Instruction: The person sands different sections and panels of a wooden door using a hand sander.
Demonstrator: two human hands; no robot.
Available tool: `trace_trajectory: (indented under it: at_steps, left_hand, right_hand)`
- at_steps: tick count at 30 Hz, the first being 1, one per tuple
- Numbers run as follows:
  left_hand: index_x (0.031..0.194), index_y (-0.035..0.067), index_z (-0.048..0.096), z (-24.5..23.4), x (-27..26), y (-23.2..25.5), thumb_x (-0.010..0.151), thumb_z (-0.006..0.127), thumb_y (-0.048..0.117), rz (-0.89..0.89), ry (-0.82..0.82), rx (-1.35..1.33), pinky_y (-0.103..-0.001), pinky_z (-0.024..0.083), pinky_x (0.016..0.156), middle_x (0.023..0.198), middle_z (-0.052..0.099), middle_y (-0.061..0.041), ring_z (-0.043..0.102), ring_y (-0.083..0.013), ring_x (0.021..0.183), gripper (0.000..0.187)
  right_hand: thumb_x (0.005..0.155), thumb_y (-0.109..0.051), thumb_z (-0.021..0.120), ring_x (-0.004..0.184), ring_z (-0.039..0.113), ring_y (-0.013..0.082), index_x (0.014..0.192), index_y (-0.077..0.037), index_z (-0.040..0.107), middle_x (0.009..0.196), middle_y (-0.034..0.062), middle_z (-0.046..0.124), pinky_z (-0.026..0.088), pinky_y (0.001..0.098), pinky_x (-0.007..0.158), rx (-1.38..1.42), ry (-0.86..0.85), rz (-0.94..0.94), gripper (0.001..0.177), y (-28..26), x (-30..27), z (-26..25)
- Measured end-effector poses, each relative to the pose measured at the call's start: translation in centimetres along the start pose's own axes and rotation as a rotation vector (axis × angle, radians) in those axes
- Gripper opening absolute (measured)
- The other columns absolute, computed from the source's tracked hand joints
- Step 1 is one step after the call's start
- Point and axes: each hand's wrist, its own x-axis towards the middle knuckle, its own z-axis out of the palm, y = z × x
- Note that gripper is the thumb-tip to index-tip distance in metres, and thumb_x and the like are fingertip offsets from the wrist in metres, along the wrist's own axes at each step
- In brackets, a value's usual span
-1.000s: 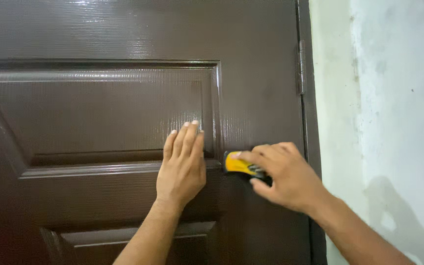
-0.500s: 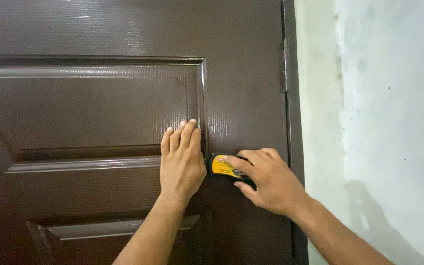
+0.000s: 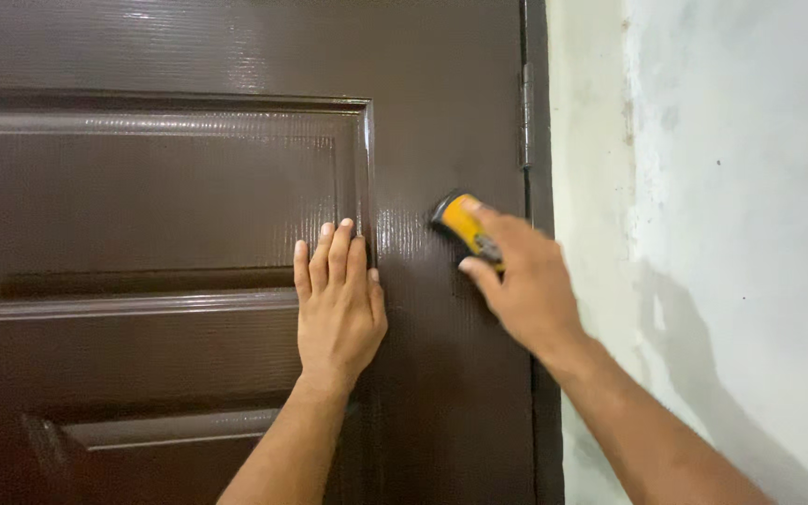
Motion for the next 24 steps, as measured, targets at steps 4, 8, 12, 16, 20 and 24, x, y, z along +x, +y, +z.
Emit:
trace_trajectory:
  at_steps: [4,8,12,16,20,24]
  left_hand:
    - [0.144,0.000,0.052,-0.2,0.0,0.0,0.103,0.051,0.027,0.032,-0.007,0.044,-0.052,0.018,0.129,0.157,0.044,-0.015,0.035,-0.0301,0.152,0.049]
    - [0.146,0.000,0.047,-0.2,0.0,0.1,0.101,0.049,0.037,0.091,-0.070,0.052,-0.053,0.017,0.126,0.154,0.042,-0.018,0.033,-0.0313,0.149,0.058]
    - [0.152,0.004,0.043,-0.1,-0.4,0.2,0.104,0.044,0.041,0.184,-0.117,0.065,-0.050,0.016,0.128,0.157,0.040,-0.015,0.032,-0.0278,0.151,0.061]
    - [0.150,0.004,0.043,0.2,-0.4,0.3,0.102,0.044,0.041,0.180,-0.156,0.127,-0.050,0.017,0.127,0.156,0.041,-0.015,0.032,-0.0283,0.150,0.061]
    - [0.150,0.005,0.044,0.2,-0.4,0.2,0.102,0.045,0.040,0.187,-0.148,0.152,-0.050,0.018,0.127,0.155,0.042,-0.015,0.034,-0.0277,0.149,0.059]
    - [0.150,0.005,0.046,-0.1,-0.5,0.2,0.103,0.049,0.035,0.181,-0.127,0.118,-0.050,0.020,0.128,0.156,0.044,-0.014,0.036,-0.0271,0.150,0.056]
  right_hand:
    - [0.082,-0.026,0.081,0.110,0.063,0.0304,0.133,-0.013,0.061,0.115,0.0112,0.068,0.044,0.0450,0.102,-0.087,-0.225,-0.076,0.056,-1.1,-2.7,-0.1]
    - [0.083,-0.027,0.079,0.110,0.063,0.0255,0.139,-0.017,0.062,0.119,0.0077,0.068,0.041,0.0439,0.103,-0.028,-0.290,-0.236,0.059,-0.1,-4.5,-0.9]
    - [0.081,-0.025,0.079,0.111,0.062,0.0269,0.136,-0.014,0.061,0.121,0.0080,0.069,0.039,0.0449,0.103,-0.105,-0.158,-0.067,0.059,2.0,-4.8,-1.9]
    - [0.088,-0.030,0.077,0.109,0.065,0.0238,0.143,-0.018,0.059,0.122,0.0064,0.070,0.046,0.0390,0.105,-0.025,-0.069,0.097,0.059,3.5,-3.7,-2.1]
    - [0.089,-0.024,0.077,0.115,0.062,0.0294,0.143,-0.012,0.057,0.127,0.0118,0.068,0.042,0.0480,0.101,-0.196,0.028,0.018,0.059,3.2,-2.8,-1.4]
    - [0.090,-0.029,0.076,0.112,0.063,0.0298,0.146,-0.016,0.054,0.126,0.0107,0.068,0.050,0.0436,0.098,-0.049,-0.036,0.058,0.061,1.9,-3.7,-0.7]
